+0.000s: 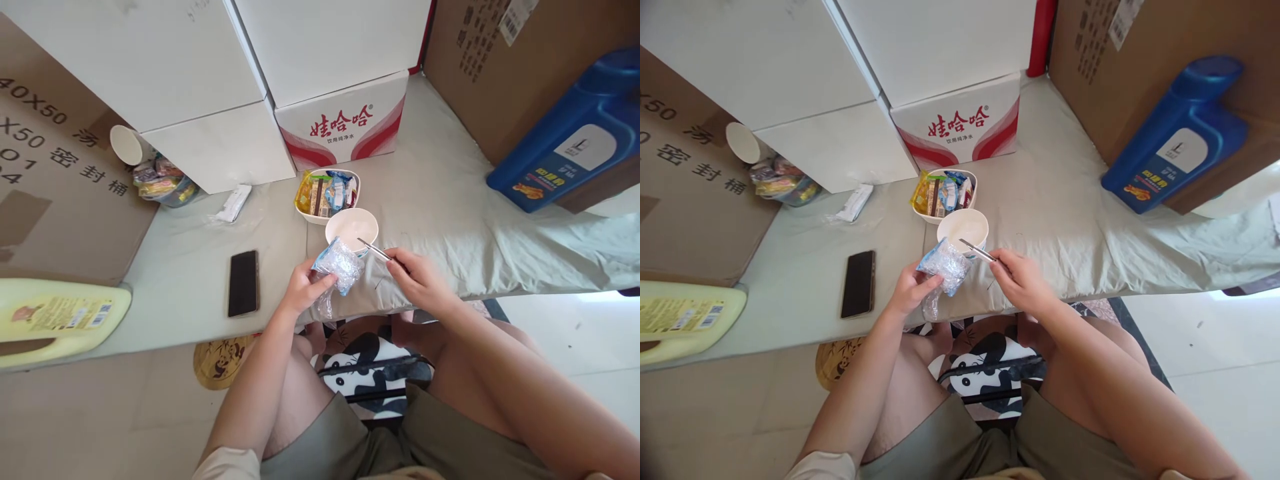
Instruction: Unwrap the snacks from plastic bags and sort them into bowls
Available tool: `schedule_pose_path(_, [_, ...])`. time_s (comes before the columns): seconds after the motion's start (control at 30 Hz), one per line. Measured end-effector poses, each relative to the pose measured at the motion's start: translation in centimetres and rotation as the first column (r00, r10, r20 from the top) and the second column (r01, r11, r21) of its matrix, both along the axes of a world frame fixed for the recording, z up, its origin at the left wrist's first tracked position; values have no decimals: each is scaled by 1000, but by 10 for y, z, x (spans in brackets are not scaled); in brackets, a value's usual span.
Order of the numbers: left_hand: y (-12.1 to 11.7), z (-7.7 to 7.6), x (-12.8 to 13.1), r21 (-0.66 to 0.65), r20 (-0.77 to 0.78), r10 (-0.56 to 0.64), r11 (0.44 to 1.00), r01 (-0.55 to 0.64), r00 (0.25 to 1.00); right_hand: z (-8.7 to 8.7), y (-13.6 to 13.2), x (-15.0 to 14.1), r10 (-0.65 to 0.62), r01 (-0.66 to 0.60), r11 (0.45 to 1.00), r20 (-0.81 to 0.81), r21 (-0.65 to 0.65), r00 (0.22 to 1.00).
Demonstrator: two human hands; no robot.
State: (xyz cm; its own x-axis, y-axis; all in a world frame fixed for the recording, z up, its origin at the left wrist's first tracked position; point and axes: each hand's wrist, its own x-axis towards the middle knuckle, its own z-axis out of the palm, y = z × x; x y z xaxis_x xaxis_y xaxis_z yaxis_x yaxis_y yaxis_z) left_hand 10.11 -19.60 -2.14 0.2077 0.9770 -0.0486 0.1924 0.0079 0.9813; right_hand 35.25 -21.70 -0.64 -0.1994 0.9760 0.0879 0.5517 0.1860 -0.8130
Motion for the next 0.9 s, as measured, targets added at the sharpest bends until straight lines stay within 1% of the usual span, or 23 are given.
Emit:
schedule_pose_path(0.07, [0,0,-1,8,-10,-8,1000,8,1000,-2,0,-2,-30,30,1000,30,8,999])
schedule_pose_path(0.13, [0,-1,-3,22,-30,-22,1000,22,999,-2,-1,-3,-23,24,1000,42,-5,999])
schedule_pose_path(0.2, [-1,-1,-3,51,-80,-33,998,37,996,-2,-2,-4,35,-34,999,22,-28,999])
schedule_pose_path(0.3, [-2,1,-2,103,-169,-45,993,63,985,-1,-4,-9,122,-123,992,-14,-23,992])
schedule_pose_path(0.4, [-3,1,0,149,-193,-61,985,90,979,-2,-3,-15,168,-168,986,13,-16,986])
schedule_pose_path(0.47, [-2,0,0,162,-147,-41,985,65,988,-4,-2,-16,193,-191,981,49,-34,980])
schedule_pose_path(0.5, [-2,-2,-1,154,-97,-11,988,26,995,-5,-1,-14,198,-195,980,68,-41,978])
schedule_pose_path(0.57, [0,-5,-4,114,53,98,988,-104,994,-8,3,-8,195,-190,980,110,-53,975])
schedule_pose_path(0.6, [2,-6,-5,82,143,169,980,-181,975,-9,5,-4,183,-177,983,142,-55,973])
schedule_pose_path(0.67, [4,-8,-8,10,295,303,948,-320,906,-11,9,7,127,-117,991,227,-57,965])
schedule_pose_path(0.73, [7,-8,-10,-40,377,386,915,-402,842,-12,12,18,39,-21,998,330,-58,943])
schedule_pose_path(0.8, [8,-7,-11,-65,396,408,906,-418,823,-11,14,28,-29,54,997,398,-51,917])
schedule_pose_path(0.9, [6,-6,-10,-82,384,375,924,-374,844,-11,14,39,-50,82,995,434,-56,900])
